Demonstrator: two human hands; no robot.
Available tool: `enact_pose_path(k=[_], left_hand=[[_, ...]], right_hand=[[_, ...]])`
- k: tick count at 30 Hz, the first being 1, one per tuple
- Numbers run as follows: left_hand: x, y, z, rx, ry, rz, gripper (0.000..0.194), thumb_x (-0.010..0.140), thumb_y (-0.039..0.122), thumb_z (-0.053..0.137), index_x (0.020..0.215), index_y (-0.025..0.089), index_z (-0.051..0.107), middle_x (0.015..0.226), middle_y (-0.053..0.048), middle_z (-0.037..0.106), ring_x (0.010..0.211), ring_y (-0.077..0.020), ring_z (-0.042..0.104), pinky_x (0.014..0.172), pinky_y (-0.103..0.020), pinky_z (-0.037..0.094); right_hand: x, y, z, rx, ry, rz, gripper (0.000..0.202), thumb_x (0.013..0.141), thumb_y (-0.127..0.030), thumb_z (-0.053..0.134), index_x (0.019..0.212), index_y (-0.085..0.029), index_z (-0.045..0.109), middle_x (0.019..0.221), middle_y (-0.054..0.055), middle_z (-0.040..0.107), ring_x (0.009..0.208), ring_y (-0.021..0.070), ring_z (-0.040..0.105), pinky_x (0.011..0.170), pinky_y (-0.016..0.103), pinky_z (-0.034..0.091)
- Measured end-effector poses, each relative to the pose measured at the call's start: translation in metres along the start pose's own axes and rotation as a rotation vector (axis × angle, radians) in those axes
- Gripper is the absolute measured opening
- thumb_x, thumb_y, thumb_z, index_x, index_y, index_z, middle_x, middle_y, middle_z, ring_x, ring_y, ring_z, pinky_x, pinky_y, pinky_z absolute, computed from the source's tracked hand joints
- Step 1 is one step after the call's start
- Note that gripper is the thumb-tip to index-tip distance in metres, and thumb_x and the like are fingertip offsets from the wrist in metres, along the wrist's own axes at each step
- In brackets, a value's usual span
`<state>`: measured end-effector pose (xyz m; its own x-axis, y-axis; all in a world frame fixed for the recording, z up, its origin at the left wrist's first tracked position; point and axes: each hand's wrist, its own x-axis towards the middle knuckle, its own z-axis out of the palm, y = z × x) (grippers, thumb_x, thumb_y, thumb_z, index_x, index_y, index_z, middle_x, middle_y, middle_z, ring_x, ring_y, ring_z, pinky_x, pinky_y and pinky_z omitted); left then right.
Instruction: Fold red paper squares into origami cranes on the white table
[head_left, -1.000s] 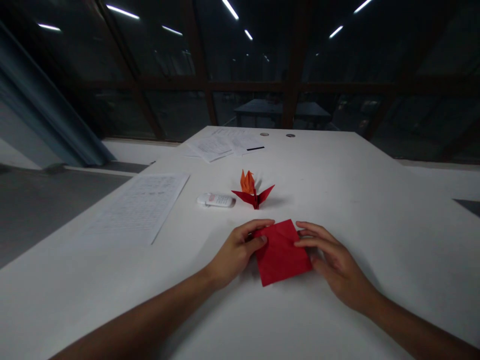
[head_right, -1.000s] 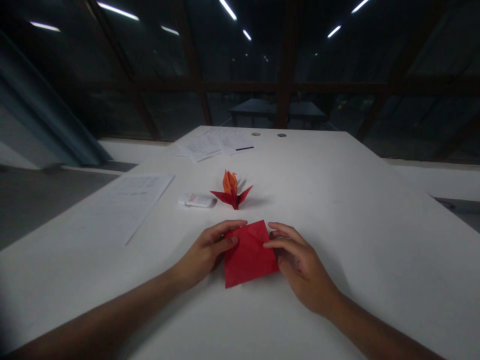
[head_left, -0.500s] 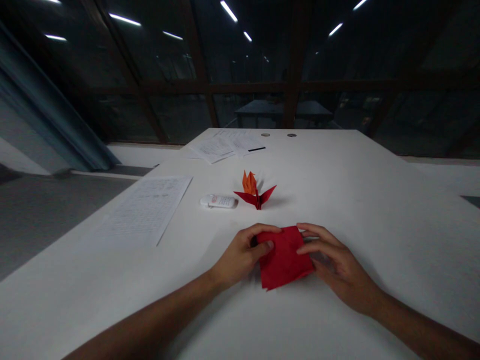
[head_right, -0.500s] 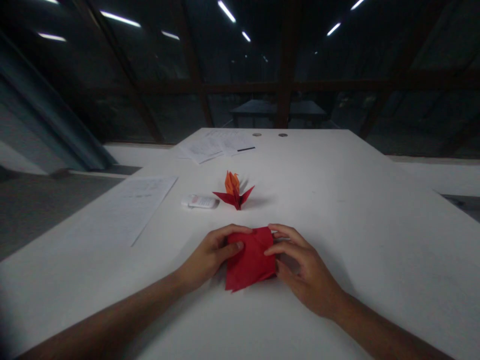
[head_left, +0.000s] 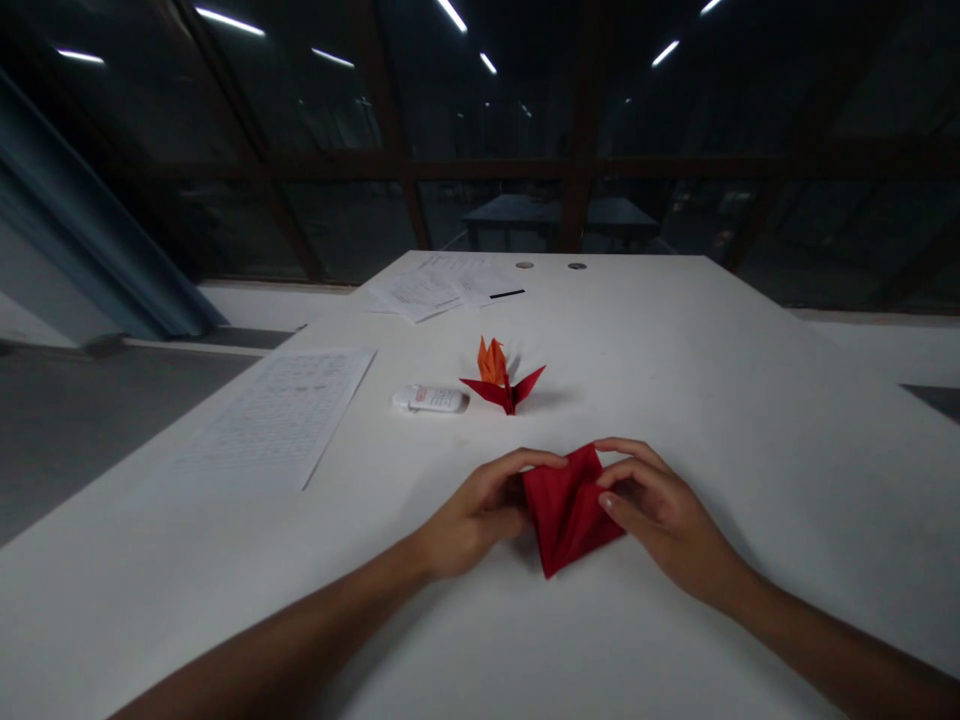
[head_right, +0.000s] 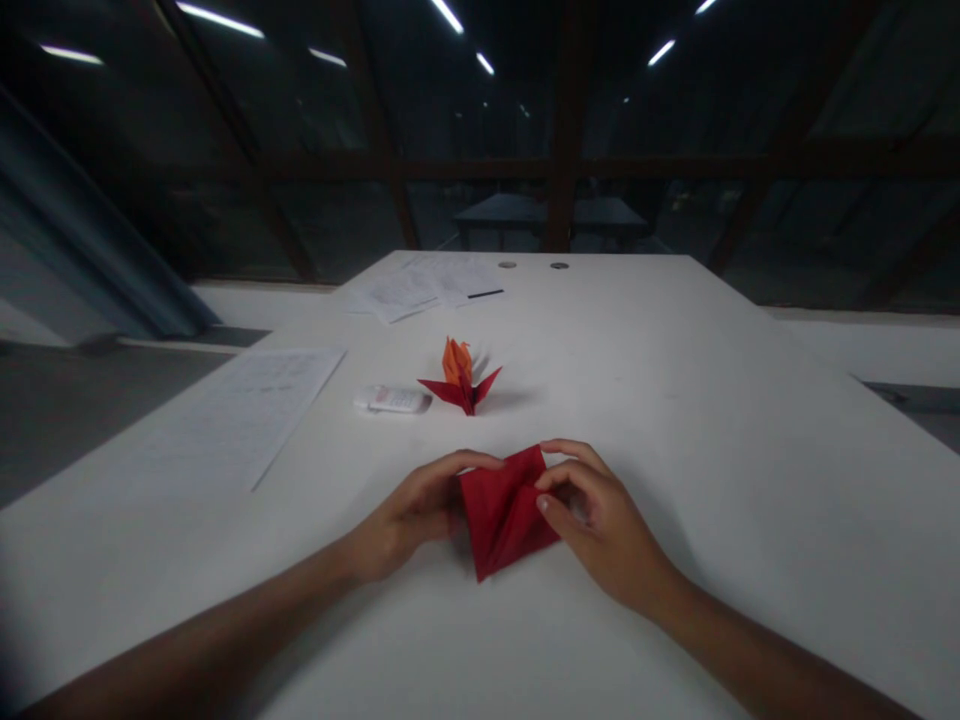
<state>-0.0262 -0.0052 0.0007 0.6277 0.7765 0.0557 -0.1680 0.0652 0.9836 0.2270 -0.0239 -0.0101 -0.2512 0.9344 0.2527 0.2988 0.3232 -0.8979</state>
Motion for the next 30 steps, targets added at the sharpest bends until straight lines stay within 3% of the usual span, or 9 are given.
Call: enact_pose_path(k=[4, 10, 18, 30], left_hand=[[0.002, -0.002, -0.001, -0.037, 0.002, -0.029, 0.052, 0.079, 0.014, 0.072, 0.129, 0.023, 0.063, 0.120, -0.010, 0.067, 0.107, -0.0264, 0.062, 0.089, -0.037, 0.048], [0.002, -0.001, 0.000, 0.064, 0.021, -0.011, 0.037, 0.088, 0.018, 0.069, 0.124, 0.022, 0.065, 0.109, -0.007, 0.067, 0.096, -0.0189, 0.061, 0.084, -0.031, 0.046], [0.003, 0.001, -0.001, 0.286, 0.040, 0.058, 0.027, 0.096, 0.021, 0.057, 0.121, 0.022, 0.067, 0.113, -0.008, 0.065, 0.103, -0.0209, 0.060, 0.091, -0.035, 0.045], [-0.001, 0.011, 0.001, 0.464, -0.124, 0.125, 0.031, 0.087, 0.012, 0.060, 0.116, 0.020, 0.070, 0.115, -0.011, 0.061, 0.103, -0.0235, 0.060, 0.090, -0.036, 0.049]], right_hand=[[0.002, 0.004, 0.001, 0.097, 0.056, 0.044, 0.004, 0.090, -0.027, 0.067, 0.091, -0.024, 0.069, 0.126, 0.007, 0.058, 0.113, 0.0226, 0.061, 0.094, 0.035, 0.050], [0.002, 0.011, 0.003, 0.233, -0.006, 0.162, 0.008, 0.092, -0.029, 0.066, 0.097, -0.023, 0.065, 0.087, 0.000, 0.063, 0.078, 0.0164, 0.058, 0.070, 0.029, 0.046], [0.001, 0.005, 0.001, 0.167, -0.055, 0.149, 0.009, 0.093, -0.026, 0.061, 0.098, -0.023, 0.068, 0.089, 0.001, 0.067, 0.082, 0.0179, 0.060, 0.075, 0.031, 0.046], [0.004, -0.005, -0.002, -0.030, -0.108, 0.041, 0.026, 0.086, -0.007, 0.049, 0.091, -0.022, 0.070, 0.089, 0.001, 0.069, 0.083, 0.0172, 0.063, 0.075, 0.030, 0.047]])
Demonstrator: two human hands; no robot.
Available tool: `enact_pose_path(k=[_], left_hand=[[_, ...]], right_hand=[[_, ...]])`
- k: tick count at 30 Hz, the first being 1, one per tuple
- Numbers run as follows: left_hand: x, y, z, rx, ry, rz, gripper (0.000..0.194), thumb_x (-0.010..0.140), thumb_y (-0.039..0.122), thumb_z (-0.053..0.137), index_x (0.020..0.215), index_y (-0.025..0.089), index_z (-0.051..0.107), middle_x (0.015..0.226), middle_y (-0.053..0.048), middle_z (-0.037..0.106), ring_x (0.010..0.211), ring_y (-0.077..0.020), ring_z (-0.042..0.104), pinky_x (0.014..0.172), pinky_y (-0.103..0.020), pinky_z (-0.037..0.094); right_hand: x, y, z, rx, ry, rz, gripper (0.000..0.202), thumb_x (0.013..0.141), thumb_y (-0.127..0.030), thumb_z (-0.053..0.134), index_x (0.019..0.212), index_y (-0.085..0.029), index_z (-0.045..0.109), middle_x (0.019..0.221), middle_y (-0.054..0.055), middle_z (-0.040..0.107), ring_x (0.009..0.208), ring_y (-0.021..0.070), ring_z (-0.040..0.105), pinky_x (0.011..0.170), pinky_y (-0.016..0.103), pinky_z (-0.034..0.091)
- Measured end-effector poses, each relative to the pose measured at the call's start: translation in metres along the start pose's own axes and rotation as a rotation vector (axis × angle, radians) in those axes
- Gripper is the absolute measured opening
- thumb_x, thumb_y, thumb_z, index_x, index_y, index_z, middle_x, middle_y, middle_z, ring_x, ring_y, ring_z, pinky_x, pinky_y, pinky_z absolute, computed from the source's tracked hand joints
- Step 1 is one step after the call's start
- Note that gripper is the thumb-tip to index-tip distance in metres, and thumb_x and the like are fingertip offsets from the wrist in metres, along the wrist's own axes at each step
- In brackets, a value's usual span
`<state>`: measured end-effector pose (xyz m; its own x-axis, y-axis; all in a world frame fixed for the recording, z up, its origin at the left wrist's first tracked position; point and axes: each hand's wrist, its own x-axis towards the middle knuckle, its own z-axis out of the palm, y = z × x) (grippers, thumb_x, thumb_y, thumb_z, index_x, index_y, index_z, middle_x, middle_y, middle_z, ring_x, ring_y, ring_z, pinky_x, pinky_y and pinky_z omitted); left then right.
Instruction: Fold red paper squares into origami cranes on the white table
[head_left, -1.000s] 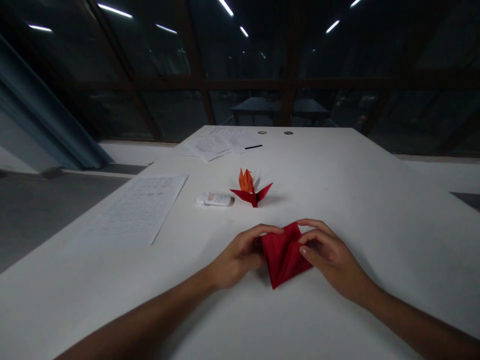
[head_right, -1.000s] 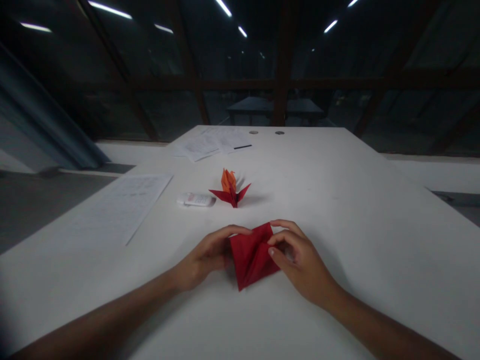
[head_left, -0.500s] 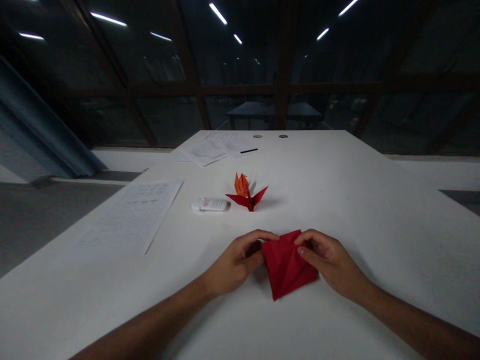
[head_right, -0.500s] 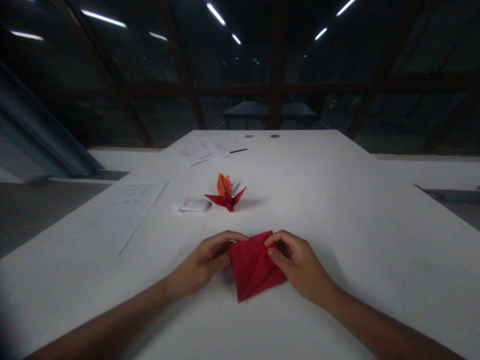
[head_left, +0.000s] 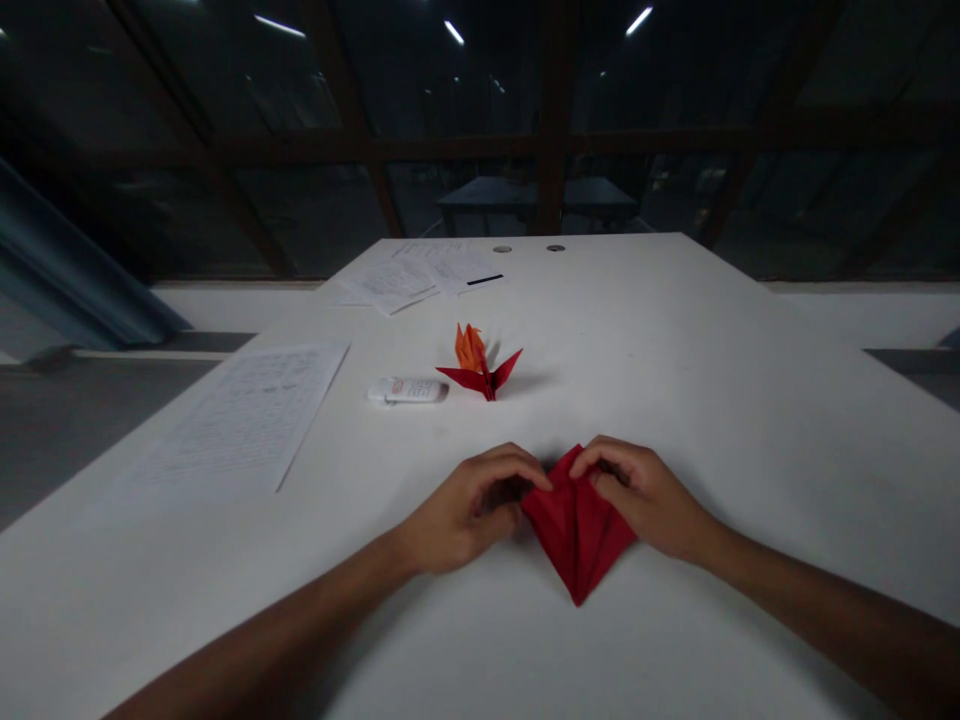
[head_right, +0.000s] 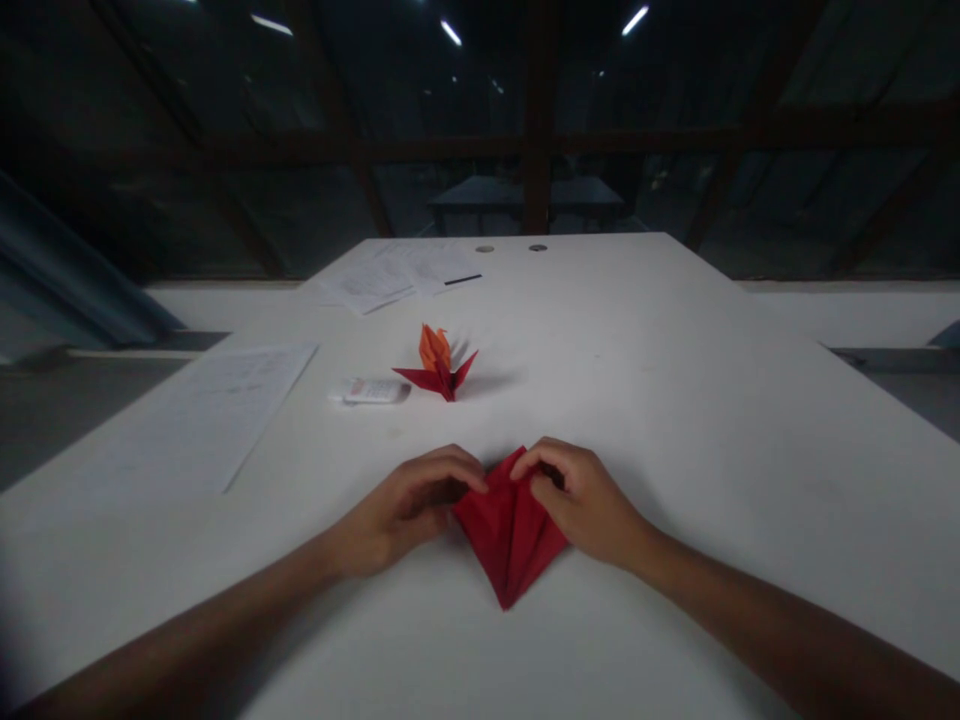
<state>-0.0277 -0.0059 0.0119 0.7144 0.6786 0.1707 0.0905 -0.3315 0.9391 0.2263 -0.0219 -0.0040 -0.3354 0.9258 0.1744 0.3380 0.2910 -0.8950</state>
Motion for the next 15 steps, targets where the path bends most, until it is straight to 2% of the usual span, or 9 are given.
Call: enact_pose_path(k=[5, 8, 11, 13, 15], left_hand=[[0.001, -0.002, 0.002, 0.066, 0.015, 0.007, 0.021, 0.092, 0.017, 0.062, 0.110, 0.020, 0.072, 0.111, -0.010, 0.060, 0.099, -0.0200, 0.061, 0.088, -0.033, 0.051], [0.002, -0.003, 0.002, 0.144, 0.045, 0.031, 0.016, 0.092, 0.023, 0.066, 0.105, 0.021, 0.074, 0.112, -0.009, 0.059, 0.103, -0.0198, 0.060, 0.092, -0.033, 0.050], [0.003, -0.001, 0.002, 0.195, 0.046, 0.047, 0.016, 0.093, 0.024, 0.066, 0.106, 0.021, 0.073, 0.117, -0.010, 0.059, 0.109, -0.0205, 0.060, 0.098, -0.035, 0.049], [0.003, 0.000, 0.002, 0.213, 0.014, 0.065, 0.016, 0.094, 0.024, 0.065, 0.108, 0.021, 0.072, 0.115, -0.010, 0.061, 0.108, -0.0203, 0.061, 0.099, -0.035, 0.049], [0.003, 0.002, 0.001, 0.228, -0.023, 0.084, 0.016, 0.094, 0.024, 0.064, 0.108, 0.020, 0.071, 0.111, -0.010, 0.065, 0.106, -0.0201, 0.062, 0.098, -0.035, 0.050]], right_hand=[[-0.002, -0.002, 0.004, -0.160, -0.003, -0.119, 0.029, 0.087, -0.003, 0.049, 0.094, -0.023, 0.068, 0.094, 0.002, 0.067, 0.087, 0.0172, 0.063, 0.079, 0.032, 0.050], [-0.005, -0.001, 0.008, -0.283, 0.038, -0.148, 0.024, 0.091, -0.007, 0.052, 0.100, -0.023, 0.068, 0.117, 0.008, 0.062, 0.105, 0.0208, 0.062, 0.091, 0.038, 0.051], [-0.008, 0.000, 0.012, -0.474, 0.108, -0.179, 0.021, 0.090, -0.012, 0.059, 0.105, -0.023, 0.069, 0.136, 0.012, 0.052, 0.121, 0.0278, 0.054, 0.101, 0.048, 0.046], [-0.009, 0.001, 0.013, -0.585, 0.104, -0.219, 0.021, 0.089, -0.011, 0.062, 0.106, -0.022, 0.068, 0.128, 0.012, 0.058, 0.117, 0.0293, 0.055, 0.100, 0.051, 0.044], [-0.011, 0.002, 0.014, -0.651, 0.055, -0.264, 0.018, 0.091, -0.011, 0.060, 0.104, -0.022, 0.067, 0.110, 0.009, 0.066, 0.104, 0.0273, 0.059, 0.092, 0.049, 0.045]])
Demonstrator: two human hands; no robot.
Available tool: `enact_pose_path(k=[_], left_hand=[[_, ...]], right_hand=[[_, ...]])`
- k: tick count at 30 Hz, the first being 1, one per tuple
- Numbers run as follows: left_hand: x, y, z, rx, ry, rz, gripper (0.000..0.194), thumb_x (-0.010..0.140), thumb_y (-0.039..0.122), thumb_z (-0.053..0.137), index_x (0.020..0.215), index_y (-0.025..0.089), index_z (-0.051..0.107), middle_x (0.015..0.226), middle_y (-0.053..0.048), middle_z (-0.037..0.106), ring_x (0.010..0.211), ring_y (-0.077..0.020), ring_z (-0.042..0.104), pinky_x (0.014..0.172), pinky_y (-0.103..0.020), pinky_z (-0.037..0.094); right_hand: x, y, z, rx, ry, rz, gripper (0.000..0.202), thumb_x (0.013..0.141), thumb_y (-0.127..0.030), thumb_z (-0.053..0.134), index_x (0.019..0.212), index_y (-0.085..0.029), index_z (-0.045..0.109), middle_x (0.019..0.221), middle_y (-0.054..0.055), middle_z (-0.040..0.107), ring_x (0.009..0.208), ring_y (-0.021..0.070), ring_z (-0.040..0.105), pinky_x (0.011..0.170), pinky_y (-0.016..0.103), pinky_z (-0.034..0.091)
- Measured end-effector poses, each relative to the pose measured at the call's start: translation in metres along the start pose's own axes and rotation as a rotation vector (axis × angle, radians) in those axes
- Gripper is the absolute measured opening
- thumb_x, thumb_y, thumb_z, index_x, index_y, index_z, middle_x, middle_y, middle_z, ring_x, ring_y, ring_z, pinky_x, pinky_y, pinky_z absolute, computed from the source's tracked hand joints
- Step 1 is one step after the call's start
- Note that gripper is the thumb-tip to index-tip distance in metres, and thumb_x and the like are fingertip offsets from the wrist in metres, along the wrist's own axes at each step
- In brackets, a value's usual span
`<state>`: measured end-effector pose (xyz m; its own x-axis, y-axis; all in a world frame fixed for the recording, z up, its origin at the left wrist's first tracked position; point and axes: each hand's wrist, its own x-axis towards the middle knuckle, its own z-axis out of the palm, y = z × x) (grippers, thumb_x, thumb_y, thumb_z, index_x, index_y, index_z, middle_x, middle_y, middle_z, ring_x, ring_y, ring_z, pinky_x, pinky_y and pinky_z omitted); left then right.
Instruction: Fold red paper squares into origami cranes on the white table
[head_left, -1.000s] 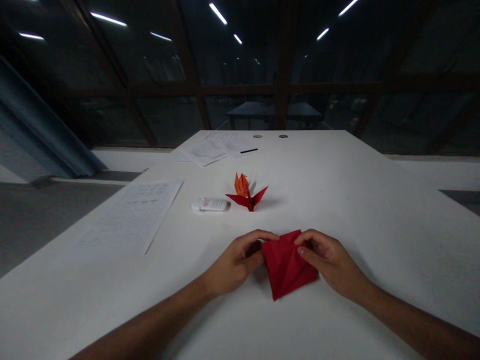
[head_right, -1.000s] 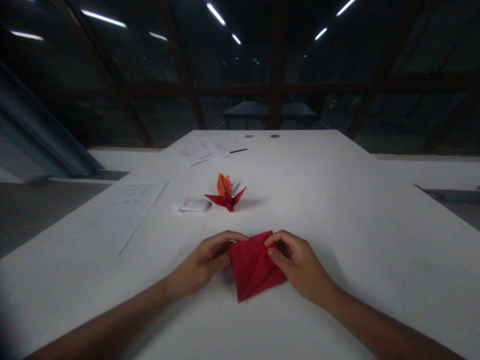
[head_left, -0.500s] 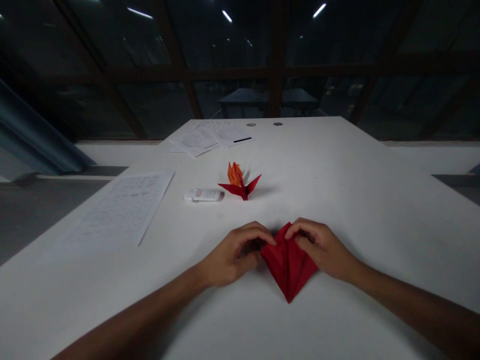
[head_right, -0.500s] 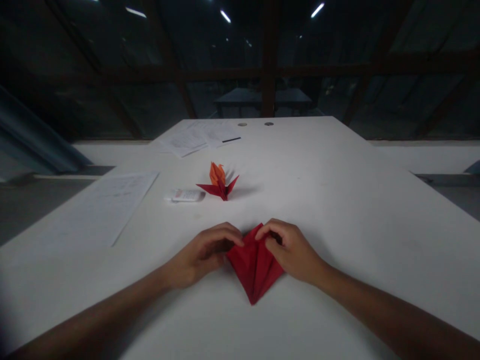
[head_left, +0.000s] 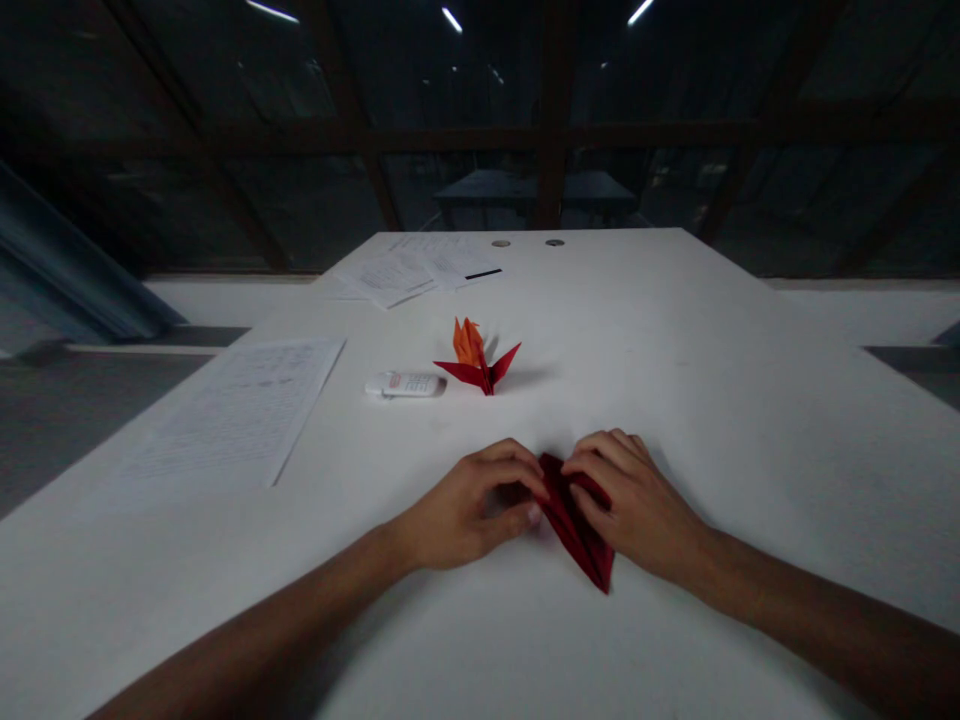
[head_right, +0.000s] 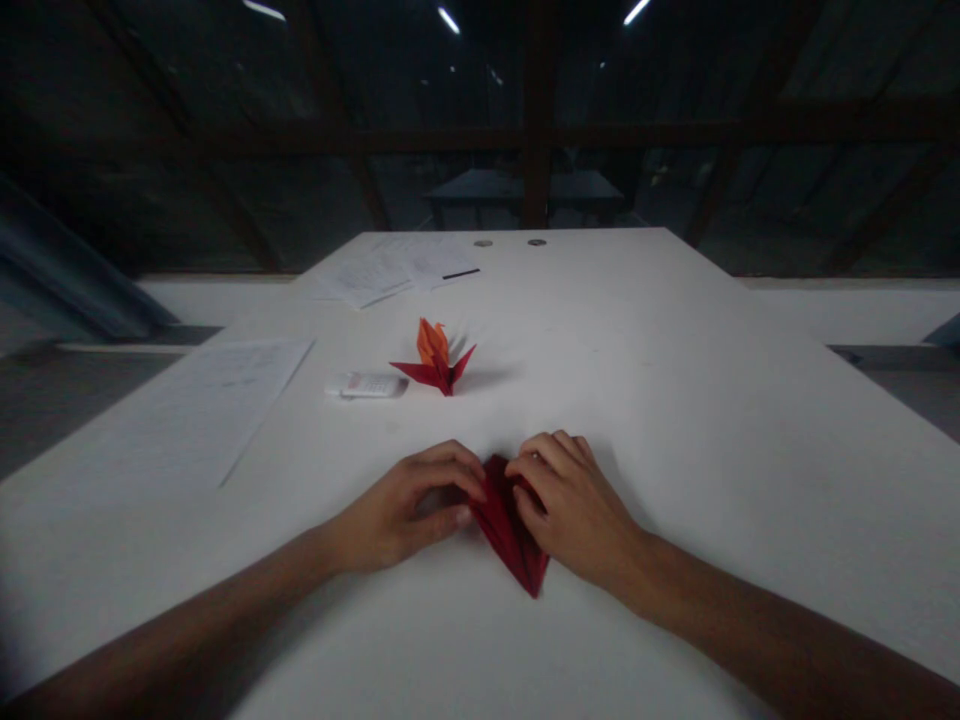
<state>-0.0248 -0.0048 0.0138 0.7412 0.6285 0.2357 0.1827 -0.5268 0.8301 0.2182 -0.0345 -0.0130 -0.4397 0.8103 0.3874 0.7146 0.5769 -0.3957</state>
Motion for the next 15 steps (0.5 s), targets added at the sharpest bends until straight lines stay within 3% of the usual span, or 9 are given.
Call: enact_pose_path(k=[3, 15], left_hand=[[0.0007, 0.0013, -0.0017, 0.014, -0.035, 0.016, 0.017, 0.095, 0.026, 0.063, 0.108, 0.019, 0.071, 0.108, -0.010, 0.067, 0.103, -0.0209, 0.063, 0.095, -0.036, 0.051], [0.0012, 0.0098, -0.0093, 0.017, -0.126, 0.009, 0.019, 0.088, 0.018, 0.065, 0.107, 0.018, 0.071, 0.111, -0.011, 0.066, 0.102, -0.0221, 0.063, 0.092, -0.035, 0.051]], right_hand=[[-0.0017, 0.0009, -0.0004, -0.033, -0.037, -0.081, 0.015, 0.096, -0.012, 0.056, 0.101, -0.021, 0.065, 0.094, 0.005, 0.070, 0.090, 0.0239, 0.059, 0.084, 0.044, 0.044], [-0.0041, -0.0064, -0.0082, -0.109, -0.077, -0.207, 0.015, 0.099, -0.019, 0.051, 0.102, -0.019, 0.066, 0.094, 0.006, 0.073, 0.085, 0.0228, 0.061, 0.083, 0.043, 0.042]])
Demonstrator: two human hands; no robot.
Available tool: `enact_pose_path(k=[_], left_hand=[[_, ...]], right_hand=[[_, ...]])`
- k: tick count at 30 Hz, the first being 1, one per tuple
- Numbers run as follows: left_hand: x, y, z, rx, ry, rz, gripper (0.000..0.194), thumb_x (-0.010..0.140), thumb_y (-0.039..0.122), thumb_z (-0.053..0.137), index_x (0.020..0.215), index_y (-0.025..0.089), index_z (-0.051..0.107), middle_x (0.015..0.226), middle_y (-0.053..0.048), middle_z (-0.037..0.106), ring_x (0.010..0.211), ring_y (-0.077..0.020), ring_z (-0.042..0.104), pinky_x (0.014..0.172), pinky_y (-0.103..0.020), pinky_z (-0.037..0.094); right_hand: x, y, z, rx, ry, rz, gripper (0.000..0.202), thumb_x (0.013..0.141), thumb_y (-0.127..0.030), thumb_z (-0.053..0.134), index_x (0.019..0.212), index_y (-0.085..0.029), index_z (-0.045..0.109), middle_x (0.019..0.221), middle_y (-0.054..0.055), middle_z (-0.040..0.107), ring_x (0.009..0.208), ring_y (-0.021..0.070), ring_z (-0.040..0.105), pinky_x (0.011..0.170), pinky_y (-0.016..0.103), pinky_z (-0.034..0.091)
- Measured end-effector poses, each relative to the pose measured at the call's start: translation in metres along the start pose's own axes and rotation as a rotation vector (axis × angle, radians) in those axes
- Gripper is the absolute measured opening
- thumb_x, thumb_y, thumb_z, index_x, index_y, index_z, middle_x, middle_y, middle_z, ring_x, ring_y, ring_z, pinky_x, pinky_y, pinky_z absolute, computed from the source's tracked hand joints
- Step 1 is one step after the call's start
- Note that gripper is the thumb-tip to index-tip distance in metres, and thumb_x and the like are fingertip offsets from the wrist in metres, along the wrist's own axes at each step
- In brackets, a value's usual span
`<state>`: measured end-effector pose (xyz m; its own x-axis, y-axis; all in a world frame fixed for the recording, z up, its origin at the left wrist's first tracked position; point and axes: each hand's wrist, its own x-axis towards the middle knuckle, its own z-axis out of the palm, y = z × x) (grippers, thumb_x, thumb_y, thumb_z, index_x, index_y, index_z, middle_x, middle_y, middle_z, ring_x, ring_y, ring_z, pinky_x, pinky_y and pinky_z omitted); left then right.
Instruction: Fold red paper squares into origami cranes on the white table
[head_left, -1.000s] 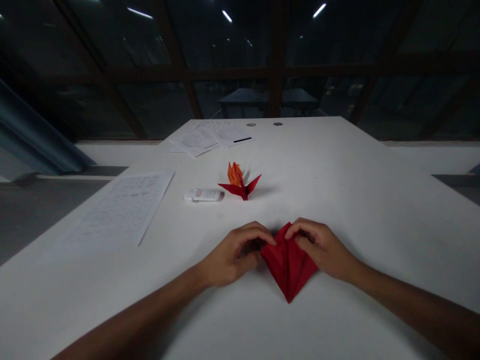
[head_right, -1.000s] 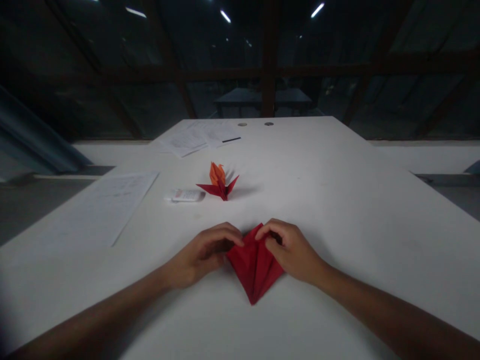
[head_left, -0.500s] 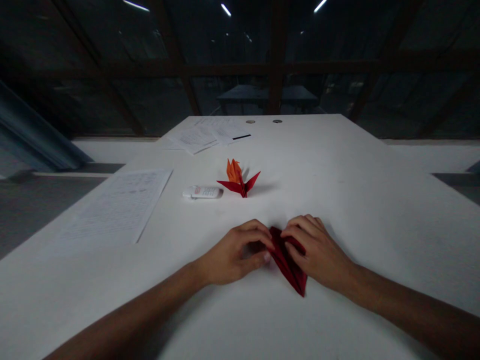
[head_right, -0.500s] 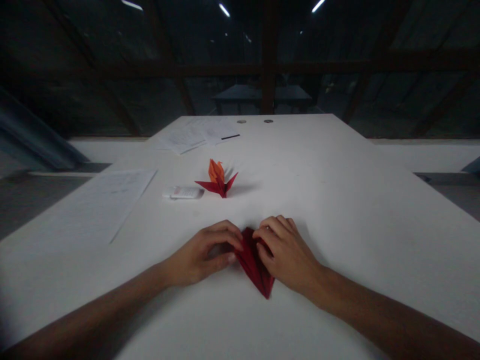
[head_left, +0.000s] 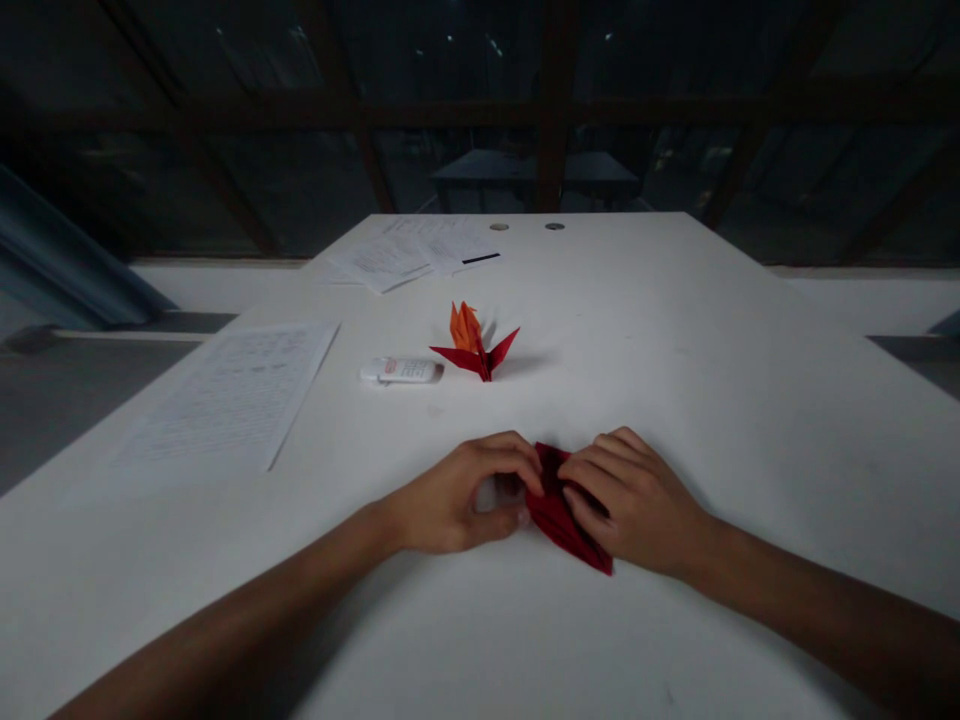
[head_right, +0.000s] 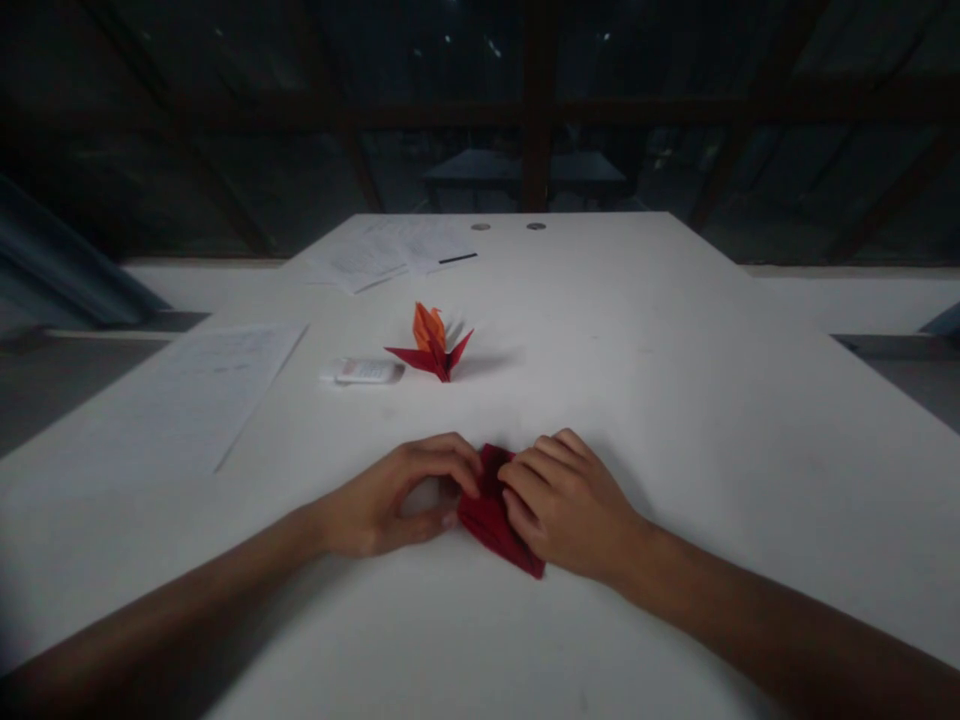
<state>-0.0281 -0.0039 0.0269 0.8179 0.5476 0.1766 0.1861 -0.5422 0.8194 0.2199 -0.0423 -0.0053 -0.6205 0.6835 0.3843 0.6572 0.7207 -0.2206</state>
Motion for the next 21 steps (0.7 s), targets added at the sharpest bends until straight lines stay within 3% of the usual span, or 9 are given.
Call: enact_pose_path(k=[5, 11, 17, 21], left_hand=[[-0.002, -0.004, -0.003, 0.011, -0.036, -0.018, 0.018, 0.086, 0.016, 0.067, 0.104, 0.017, 0.071, 0.111, -0.010, 0.066, 0.100, -0.0213, 0.063, 0.089, -0.033, 0.051], [-0.001, -0.010, 0.003, 0.062, 0.015, -0.003, 0.019, 0.096, 0.028, 0.061, 0.109, 0.019, 0.072, 0.106, -0.009, 0.067, 0.098, -0.0193, 0.064, 0.091, -0.033, 0.051], [-0.001, -0.007, 0.007, 0.167, -0.047, 0.008, 0.030, 0.086, 0.008, 0.063, 0.112, 0.020, 0.072, 0.119, -0.008, 0.062, 0.111, -0.0201, 0.060, 0.103, -0.034, 0.049], [-0.001, -0.004, 0.008, 0.224, -0.053, 0.027, 0.023, 0.085, 0.011, 0.066, 0.106, 0.019, 0.072, 0.119, -0.008, 0.061, 0.114, -0.0208, 0.058, 0.105, -0.034, 0.048]], right_hand=[[0.000, -0.005, 0.000, -0.019, -0.021, 0.005, 0.016, 0.096, -0.021, 0.053, 0.102, -0.018, 0.068, 0.099, 0.009, 0.073, 0.090, 0.0251, 0.061, 0.084, 0.045, 0.042], [-0.001, -0.008, -0.005, -0.003, -0.050, 0.031, 0.018, 0.096, -0.029, 0.056, 0.101, -0.018, 0.069, 0.099, 0.010, 0.072, 0.090, 0.0262, 0.060, 0.086, 0.047, 0.042], [-0.003, -0.010, -0.005, -0.022, -0.024, 0.026, 0.021, 0.095, -0.034, 0.059, 0.102, -0.017, 0.070, 0.104, 0.010, 0.071, 0.094, 0.0267, 0.059, 0.090, 0.047, 0.043], [-0.003, -0.009, -0.005, -0.031, -0.032, 0.035, 0.023, 0.095, -0.036, 0.060, 0.103, -0.017, 0.070, 0.105, 0.009, 0.071, 0.095, 0.0272, 0.059, 0.092, 0.047, 0.042]])
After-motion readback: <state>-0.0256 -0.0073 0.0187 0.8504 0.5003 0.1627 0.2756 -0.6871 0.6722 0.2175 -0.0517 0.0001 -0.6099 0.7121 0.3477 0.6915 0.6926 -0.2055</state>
